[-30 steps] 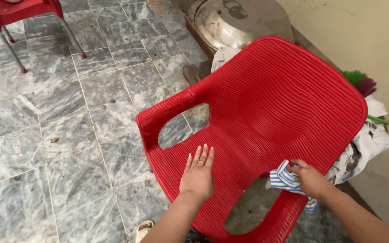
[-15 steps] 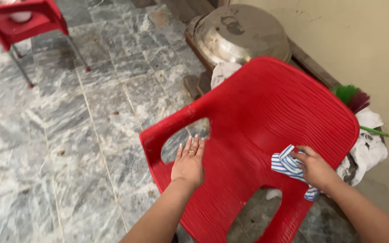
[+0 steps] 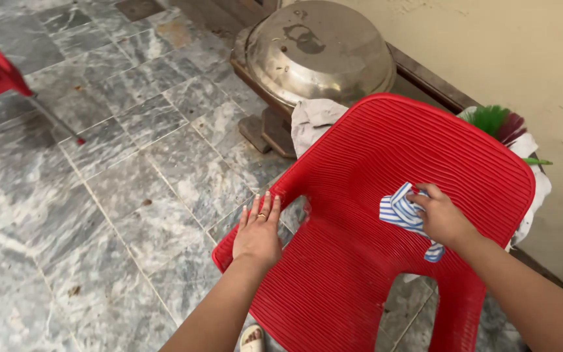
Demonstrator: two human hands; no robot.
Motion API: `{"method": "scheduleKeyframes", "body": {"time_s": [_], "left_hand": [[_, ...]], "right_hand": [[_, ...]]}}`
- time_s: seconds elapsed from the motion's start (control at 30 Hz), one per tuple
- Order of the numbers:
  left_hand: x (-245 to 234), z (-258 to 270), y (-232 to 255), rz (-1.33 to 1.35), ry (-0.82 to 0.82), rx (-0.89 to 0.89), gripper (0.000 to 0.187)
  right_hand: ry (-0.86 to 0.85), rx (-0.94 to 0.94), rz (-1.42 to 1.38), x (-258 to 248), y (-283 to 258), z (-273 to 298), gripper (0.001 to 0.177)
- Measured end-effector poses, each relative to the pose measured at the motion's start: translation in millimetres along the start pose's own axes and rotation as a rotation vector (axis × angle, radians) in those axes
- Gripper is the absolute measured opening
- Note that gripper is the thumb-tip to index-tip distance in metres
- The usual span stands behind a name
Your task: Cleaning a red plastic chair with a cloth.
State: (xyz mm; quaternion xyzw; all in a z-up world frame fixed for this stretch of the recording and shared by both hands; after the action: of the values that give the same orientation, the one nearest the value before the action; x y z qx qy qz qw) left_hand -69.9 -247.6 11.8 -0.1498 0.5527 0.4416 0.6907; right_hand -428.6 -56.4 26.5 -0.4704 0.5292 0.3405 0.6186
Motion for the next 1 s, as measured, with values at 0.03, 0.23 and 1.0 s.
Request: {"method": "scheduleKeyframes", "body": {"time_s": [0.03,0.23,1.0], "left_hand": [[-4,-6,-4,-0.004,-0.004,0.013,0.093],[-5,-29,-21,-0.017,-0.078,0.007,0.090],[-21,-104,-11,-0.037,-0.146,-0.018,0.087]], "right_hand": [[0.003,0.014,0.002,1,-3,-2,0.043],[-0.013,0.042,0.075,-8,-27,0,0.047],[0.075,0.095,-0.020,-9,41,-63,0.041]]}}
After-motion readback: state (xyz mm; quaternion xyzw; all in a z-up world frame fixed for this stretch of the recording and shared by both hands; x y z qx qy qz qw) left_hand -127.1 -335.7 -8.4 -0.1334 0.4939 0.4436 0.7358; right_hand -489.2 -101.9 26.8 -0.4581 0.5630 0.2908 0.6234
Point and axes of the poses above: each hand's wrist, its own z-axis away from the middle knuckle, its own x-axis out of the palm, y = z × x, the point moved 3 cm from there along -z, towards the middle knuckle, and after that the axes turned 4 degrees about -x, right-handed, at the moved point
